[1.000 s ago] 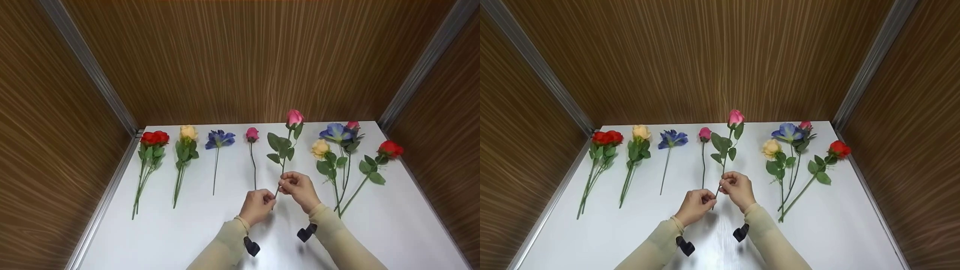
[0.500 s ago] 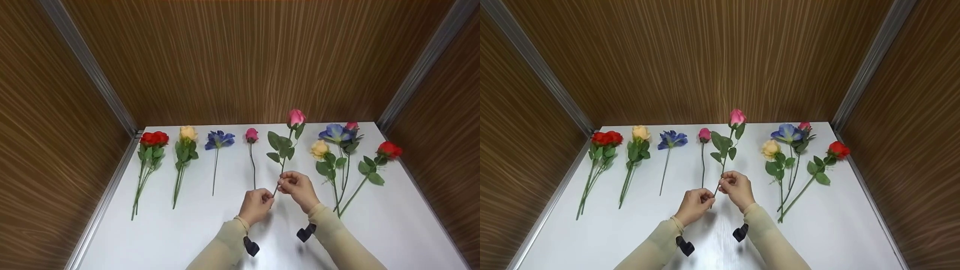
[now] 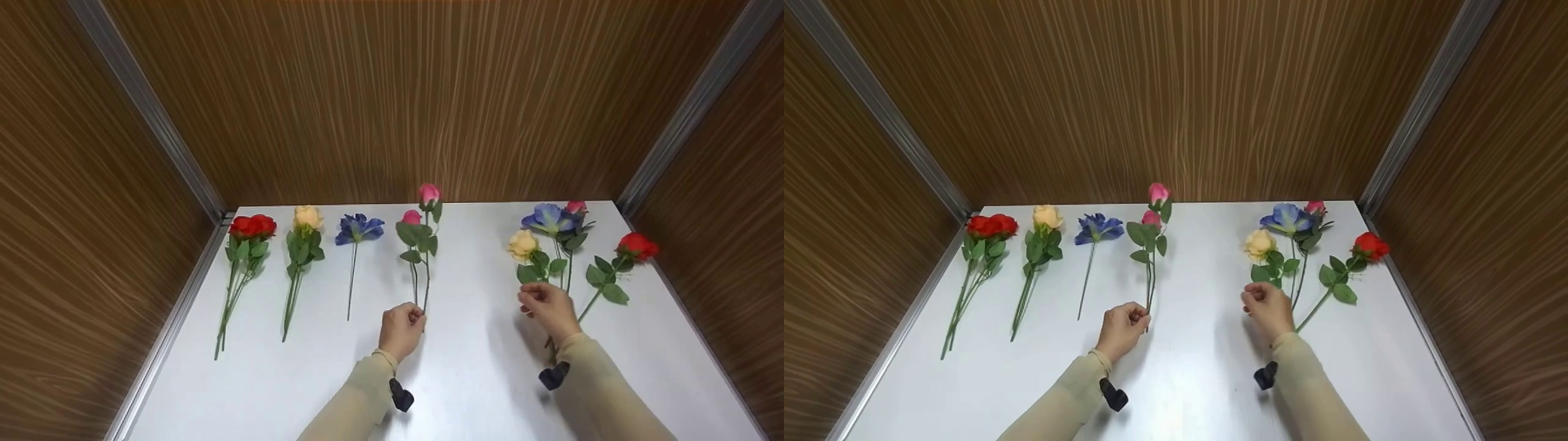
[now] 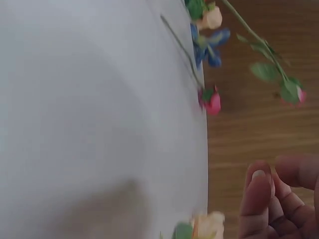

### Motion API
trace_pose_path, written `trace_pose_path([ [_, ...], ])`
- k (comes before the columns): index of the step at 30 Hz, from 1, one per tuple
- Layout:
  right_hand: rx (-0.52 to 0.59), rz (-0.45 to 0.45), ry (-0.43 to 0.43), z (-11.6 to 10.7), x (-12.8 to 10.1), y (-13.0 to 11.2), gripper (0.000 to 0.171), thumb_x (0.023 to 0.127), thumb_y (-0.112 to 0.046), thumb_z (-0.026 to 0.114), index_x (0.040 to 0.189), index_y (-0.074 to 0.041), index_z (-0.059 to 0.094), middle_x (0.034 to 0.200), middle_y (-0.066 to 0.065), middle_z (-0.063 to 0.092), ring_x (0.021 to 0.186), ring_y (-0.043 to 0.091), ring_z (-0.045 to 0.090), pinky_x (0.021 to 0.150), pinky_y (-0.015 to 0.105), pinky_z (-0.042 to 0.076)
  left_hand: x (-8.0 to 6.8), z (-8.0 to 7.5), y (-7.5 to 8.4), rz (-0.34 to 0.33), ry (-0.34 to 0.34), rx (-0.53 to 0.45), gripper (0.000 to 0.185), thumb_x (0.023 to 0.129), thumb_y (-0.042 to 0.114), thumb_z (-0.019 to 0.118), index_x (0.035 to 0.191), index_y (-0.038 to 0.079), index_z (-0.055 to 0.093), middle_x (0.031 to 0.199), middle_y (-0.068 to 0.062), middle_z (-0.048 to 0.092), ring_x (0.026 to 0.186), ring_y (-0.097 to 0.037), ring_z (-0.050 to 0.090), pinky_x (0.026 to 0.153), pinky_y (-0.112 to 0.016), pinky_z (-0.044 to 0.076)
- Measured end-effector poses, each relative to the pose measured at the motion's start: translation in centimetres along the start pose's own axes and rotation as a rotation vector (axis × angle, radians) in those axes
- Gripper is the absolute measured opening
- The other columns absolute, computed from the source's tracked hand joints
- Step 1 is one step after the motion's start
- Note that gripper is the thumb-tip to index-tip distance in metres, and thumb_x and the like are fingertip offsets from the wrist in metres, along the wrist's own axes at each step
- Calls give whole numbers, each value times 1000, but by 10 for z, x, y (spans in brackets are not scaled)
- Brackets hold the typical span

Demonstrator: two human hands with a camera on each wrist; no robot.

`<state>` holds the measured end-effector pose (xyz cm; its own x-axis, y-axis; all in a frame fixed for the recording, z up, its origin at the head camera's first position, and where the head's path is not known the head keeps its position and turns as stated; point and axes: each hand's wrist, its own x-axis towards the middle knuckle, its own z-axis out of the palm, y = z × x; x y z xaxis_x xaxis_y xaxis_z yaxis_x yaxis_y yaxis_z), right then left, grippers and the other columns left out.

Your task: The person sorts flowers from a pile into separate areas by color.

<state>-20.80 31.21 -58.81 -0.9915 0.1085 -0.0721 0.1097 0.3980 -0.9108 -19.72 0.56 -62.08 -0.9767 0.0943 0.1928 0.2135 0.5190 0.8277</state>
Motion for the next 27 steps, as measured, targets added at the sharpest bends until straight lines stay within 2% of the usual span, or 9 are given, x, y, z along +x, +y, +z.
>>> trace_pose_path([
  [6, -120, 35, 67, -35, 7, 12, 34, 95, -18, 59, 119, 7, 58, 101, 19, 63, 83, 23, 66, 69, 28, 54, 1, 4, -17, -3, 74, 33, 8, 83, 1, 70, 78, 7, 67, 66, 6, 60, 60, -4, 53, 58, -23, 46],
  [12, -214, 106, 112, -56, 13, 29, 33, 96, -22, 58, 116, 4, 60, 95, 15, 64, 79, 23, 65, 63, 26, 52, 0, 10, -30, 3, 92, 74, 8, 81, 0, 70, 76, 6, 67, 66, 4, 61, 61, -6, 54, 58, -24, 47],
  [16, -295, 138, 110, -61, 17, 34, 34, 95, -27, 58, 113, 2, 61, 92, 14, 65, 73, 17, 62, 60, 28, 48, 1, 11, -35, 3, 104, 100, 10, 81, -1, 68, 75, 6, 67, 65, 4, 61, 61, -8, 55, 59, -25, 47],
  [21, -353, 152, 82, -60, 21, 33, 36, 95, -30, 55, 112, 1, 61, 88, 10, 65, 73, 18, 60, 62, 31, 46, 2, 12, -34, -28, 107, 117, 10, 80, -1, 68, 74, 7, 66, 66, 4, 60, 62, -9, 56, 60, -26, 48],
  [27, -410, 168, 55, -55, 28, 32, 33, 95, -30, 55, 105, 1, 62, 79, 7, 65, 70, 21, 59, 60, 33, 44, 7, 12, -32, -119, 38, 117, 4, 80, 3, 69, 83, 5, 66, 73, 1, 63, 70, -13, 59, 67, -31, 50],
])
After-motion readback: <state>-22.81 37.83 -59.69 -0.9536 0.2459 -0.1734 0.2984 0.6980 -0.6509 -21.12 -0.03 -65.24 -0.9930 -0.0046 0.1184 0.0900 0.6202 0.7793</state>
